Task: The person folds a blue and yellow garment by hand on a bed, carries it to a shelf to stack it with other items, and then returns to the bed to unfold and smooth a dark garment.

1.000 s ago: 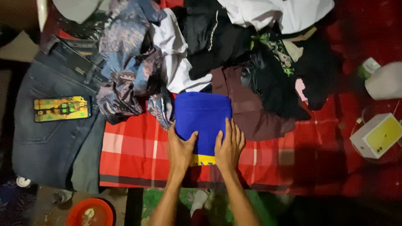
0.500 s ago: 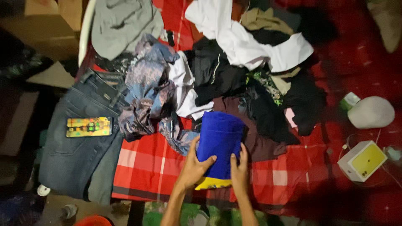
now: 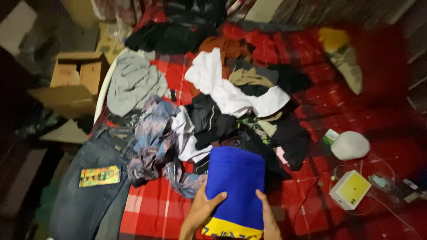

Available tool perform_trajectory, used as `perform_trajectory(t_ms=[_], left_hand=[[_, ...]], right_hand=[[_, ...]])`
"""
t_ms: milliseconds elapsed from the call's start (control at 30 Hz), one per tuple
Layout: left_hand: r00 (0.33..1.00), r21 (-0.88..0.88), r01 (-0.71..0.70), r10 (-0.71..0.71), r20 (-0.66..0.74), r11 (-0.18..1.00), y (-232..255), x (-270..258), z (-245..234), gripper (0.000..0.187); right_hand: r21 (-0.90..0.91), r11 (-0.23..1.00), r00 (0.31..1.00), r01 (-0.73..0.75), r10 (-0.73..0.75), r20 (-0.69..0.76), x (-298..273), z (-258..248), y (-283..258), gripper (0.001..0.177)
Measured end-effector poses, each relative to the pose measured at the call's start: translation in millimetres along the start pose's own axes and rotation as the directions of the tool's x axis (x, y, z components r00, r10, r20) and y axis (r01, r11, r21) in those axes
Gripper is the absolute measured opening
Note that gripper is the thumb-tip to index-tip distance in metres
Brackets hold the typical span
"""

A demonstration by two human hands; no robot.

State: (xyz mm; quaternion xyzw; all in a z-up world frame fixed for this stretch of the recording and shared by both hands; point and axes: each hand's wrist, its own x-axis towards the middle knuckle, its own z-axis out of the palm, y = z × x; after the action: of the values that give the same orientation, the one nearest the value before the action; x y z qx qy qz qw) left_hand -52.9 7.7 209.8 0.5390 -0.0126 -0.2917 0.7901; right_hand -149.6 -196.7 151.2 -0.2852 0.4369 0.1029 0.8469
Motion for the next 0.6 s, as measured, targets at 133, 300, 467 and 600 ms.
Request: perform_trajectory(t_ms=[133, 300, 467, 600], left_hand=[[0.998, -0.005, 0.008, -0.008, -0.065, 1.000, -16.9, -4.5, -0.9, 0.071], [1.000, -0.033, 0.007, -0.008, -0.017, 0.999, -34.0, -3.7, -3.7, 0.071], [0.989, 0.066, -0.047, 0.037, 0.143, 0.997, -19.1, 6.0, 17.1, 0.069], [0.976, 0.030, 0.060, -0.065, 0.206, 0.998, -5.3, 1.2, 40.5, 0.069]], right_hand=[[-0.094, 0.971, 0.976, 0.219, -0.219, 0.010, -20.2, 8.8, -14.9, 0.065], [-0.137, 0.980, 0.980, 0.143, -0.159, -0.115, -2.2, -32.6, -19.3, 0.059], [0.056, 0.949, 0.939, 0.310, -0.315, 0.135, -0.2, -60.5, -23.7, 0.061], [0.201, 0.959, 0.976, 0.198, -0.213, 0.056, -74.3, -46.3, -20.1, 0.060]])
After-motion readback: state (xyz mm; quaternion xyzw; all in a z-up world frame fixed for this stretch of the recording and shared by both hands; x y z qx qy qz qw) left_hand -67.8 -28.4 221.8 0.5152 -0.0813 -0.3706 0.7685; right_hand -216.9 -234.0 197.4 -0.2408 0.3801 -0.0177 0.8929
